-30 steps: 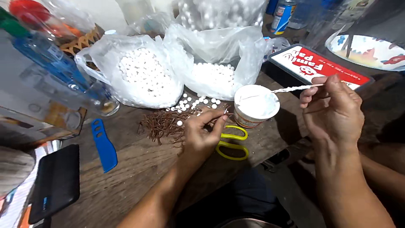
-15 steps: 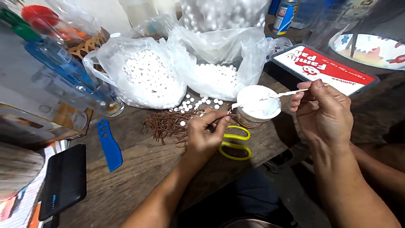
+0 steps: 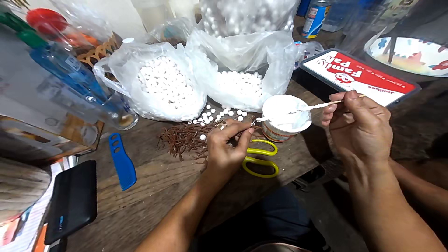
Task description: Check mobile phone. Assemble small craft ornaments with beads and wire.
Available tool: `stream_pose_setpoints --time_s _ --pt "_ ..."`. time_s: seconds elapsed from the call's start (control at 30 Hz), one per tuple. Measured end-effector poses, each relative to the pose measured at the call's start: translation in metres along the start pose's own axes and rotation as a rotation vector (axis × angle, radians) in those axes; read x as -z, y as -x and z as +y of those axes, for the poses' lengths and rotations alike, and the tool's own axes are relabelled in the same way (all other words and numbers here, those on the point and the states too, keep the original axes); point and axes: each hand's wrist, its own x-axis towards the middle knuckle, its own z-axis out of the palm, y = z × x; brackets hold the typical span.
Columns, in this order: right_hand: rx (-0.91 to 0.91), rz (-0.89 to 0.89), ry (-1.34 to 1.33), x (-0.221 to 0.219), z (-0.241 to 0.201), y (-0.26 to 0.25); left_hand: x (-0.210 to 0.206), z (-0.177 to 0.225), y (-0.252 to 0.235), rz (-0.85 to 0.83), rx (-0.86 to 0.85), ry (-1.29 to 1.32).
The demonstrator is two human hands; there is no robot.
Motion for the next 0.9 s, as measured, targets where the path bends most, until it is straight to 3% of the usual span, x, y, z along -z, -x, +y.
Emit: stream_pose_setpoints --time_s 0.27,0.9 --pt "-0.123 0.013 -0.127 0.0037 -0.0023 -0.0004 -0.0002 -0.0003 -0.0005 0.019 -0.014 0.002" --pt "-0.091 -0.003 -0.049 0.0044 0.0021 0.0075 -0.0003 0.0016 -0.0006 0.033 0.010 0.011"
